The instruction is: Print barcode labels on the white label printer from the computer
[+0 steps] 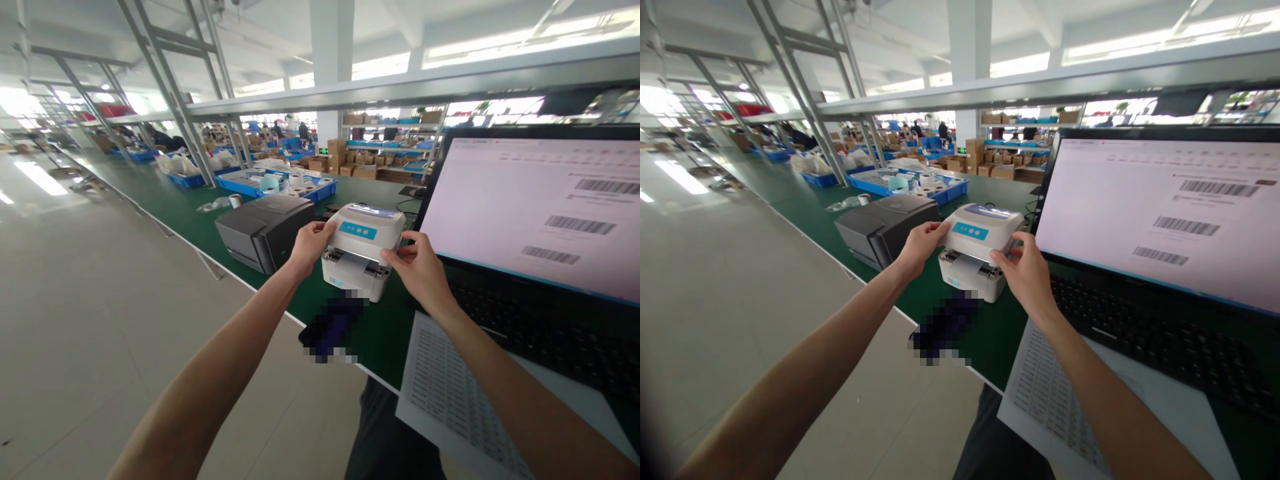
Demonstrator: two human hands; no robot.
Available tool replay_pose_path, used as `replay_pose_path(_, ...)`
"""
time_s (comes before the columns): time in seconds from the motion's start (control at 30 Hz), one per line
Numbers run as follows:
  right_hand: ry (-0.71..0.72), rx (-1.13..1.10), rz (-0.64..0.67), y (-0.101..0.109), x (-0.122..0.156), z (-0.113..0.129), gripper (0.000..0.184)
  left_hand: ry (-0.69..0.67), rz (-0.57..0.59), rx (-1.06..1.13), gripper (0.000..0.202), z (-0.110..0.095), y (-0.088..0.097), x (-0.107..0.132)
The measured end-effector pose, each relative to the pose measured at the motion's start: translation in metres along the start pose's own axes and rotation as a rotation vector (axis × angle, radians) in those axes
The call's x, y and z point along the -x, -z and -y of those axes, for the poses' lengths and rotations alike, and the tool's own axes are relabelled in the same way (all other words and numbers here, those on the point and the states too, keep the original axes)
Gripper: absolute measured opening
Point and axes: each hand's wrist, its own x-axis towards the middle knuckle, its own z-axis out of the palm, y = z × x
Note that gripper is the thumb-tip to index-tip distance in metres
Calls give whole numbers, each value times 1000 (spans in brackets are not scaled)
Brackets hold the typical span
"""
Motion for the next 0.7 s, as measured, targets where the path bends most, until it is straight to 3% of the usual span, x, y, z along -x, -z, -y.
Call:
replay_pose_path(0.07, 143, 43, 11, -3, 3, -10, 86, 14, -3, -27, 62, 8, -3, 5)
replay_pose_path(0.2, 501, 255, -23, -4, 7, -25, 64, 22, 2, -65, 63, 20, -5, 7)
replay_pose_path(0.3, 652, 407, -37, -1, 12, -26, 54, 14, 16, -58, 68, 27, -3, 5)
replay_pose_path(0.47, 705, 498, -28, -2, 26, -25, 54, 42, -9, -48, 83, 40, -3, 8)
replay_pose_path(0.6, 676, 521, -19, -6, 31, -26, 56, 59, -98, -52, 73, 33, -6, 13)
replay_pose_path(0.7, 645, 497, 41, 3, 38, -25, 62, 25, -248, -56, 51, 20, -6, 29)
